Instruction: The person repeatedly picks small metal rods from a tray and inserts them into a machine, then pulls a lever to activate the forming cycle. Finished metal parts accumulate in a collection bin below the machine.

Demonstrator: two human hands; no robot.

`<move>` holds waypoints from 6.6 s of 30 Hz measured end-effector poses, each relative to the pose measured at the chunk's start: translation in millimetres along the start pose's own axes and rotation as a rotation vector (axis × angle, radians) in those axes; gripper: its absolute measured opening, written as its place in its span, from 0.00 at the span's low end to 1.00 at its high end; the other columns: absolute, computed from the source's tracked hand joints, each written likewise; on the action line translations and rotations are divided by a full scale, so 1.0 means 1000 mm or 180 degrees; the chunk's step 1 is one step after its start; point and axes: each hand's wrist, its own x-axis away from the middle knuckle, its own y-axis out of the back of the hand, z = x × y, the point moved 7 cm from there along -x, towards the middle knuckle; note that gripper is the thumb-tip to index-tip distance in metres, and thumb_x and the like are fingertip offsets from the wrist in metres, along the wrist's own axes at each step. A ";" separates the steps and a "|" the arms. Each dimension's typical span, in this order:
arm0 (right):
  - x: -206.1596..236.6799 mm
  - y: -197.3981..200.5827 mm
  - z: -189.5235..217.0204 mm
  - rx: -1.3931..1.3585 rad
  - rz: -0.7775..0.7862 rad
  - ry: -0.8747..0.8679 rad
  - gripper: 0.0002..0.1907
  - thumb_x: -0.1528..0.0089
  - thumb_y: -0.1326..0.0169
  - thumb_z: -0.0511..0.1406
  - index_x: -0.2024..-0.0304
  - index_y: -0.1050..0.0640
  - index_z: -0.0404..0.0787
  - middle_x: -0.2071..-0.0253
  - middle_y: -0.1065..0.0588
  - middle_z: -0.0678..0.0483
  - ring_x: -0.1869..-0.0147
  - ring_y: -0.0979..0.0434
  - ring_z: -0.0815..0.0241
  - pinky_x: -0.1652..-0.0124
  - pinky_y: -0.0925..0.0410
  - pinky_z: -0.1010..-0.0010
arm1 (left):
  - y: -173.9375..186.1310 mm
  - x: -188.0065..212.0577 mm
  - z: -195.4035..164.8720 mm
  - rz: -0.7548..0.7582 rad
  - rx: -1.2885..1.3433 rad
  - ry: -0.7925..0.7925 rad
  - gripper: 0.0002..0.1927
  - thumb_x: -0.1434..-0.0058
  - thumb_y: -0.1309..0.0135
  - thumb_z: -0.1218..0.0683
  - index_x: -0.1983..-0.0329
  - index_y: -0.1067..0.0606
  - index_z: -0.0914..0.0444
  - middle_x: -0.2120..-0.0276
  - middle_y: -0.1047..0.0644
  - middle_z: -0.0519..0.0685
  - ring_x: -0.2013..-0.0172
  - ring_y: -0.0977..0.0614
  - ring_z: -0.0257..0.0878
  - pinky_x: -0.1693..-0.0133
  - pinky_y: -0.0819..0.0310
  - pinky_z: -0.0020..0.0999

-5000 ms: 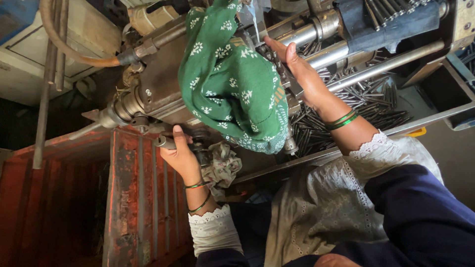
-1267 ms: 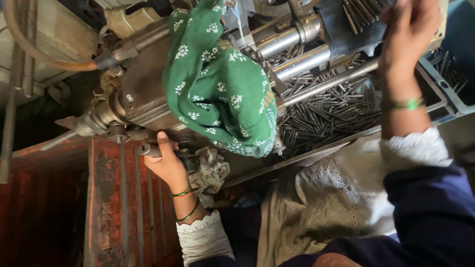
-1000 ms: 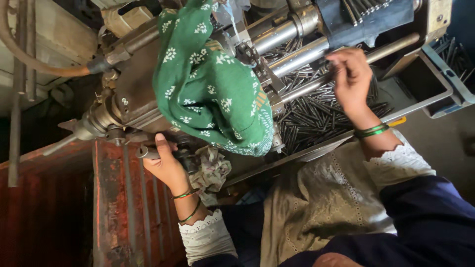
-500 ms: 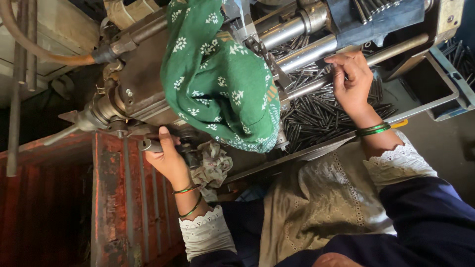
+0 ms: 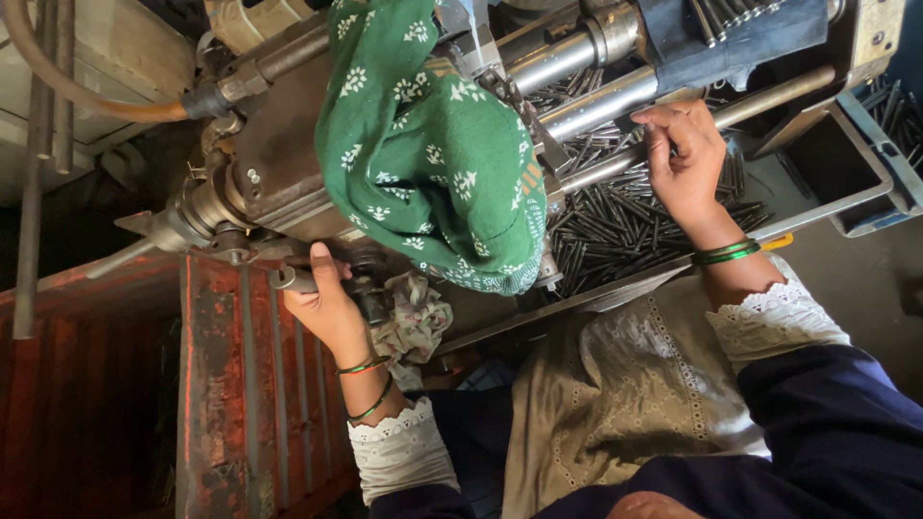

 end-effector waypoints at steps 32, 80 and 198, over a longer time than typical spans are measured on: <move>0.001 -0.002 0.000 -0.0046 0.0081 0.0054 0.10 0.30 0.44 0.22 0.51 0.18 0.39 0.55 0.24 0.48 0.52 0.24 0.53 0.53 0.31 0.68 | 0.001 -0.001 0.002 -0.0054 0.0014 0.0061 0.15 0.27 0.44 0.53 0.66 0.31 0.65 0.74 0.26 0.46 0.71 0.26 0.32 0.65 0.31 0.28; 0.002 -0.005 0.001 -0.0024 0.0210 -0.0006 0.14 0.32 0.45 0.20 0.49 0.18 0.39 0.53 0.25 0.47 0.50 0.23 0.52 0.52 0.30 0.68 | 0.001 -0.002 0.001 -0.0026 0.0045 0.0029 0.15 0.27 0.44 0.54 0.68 0.32 0.64 0.75 0.27 0.46 0.72 0.26 0.32 0.64 0.32 0.28; -0.071 -0.044 0.050 -0.0645 0.0479 0.0257 0.09 0.27 0.38 0.36 0.56 0.19 0.35 0.60 0.25 0.51 0.56 0.27 0.56 0.54 0.33 0.67 | 0.006 -0.001 0.008 -0.0057 -0.0016 0.0003 0.14 0.26 0.45 0.54 0.67 0.31 0.64 0.74 0.26 0.45 0.71 0.26 0.32 0.64 0.30 0.29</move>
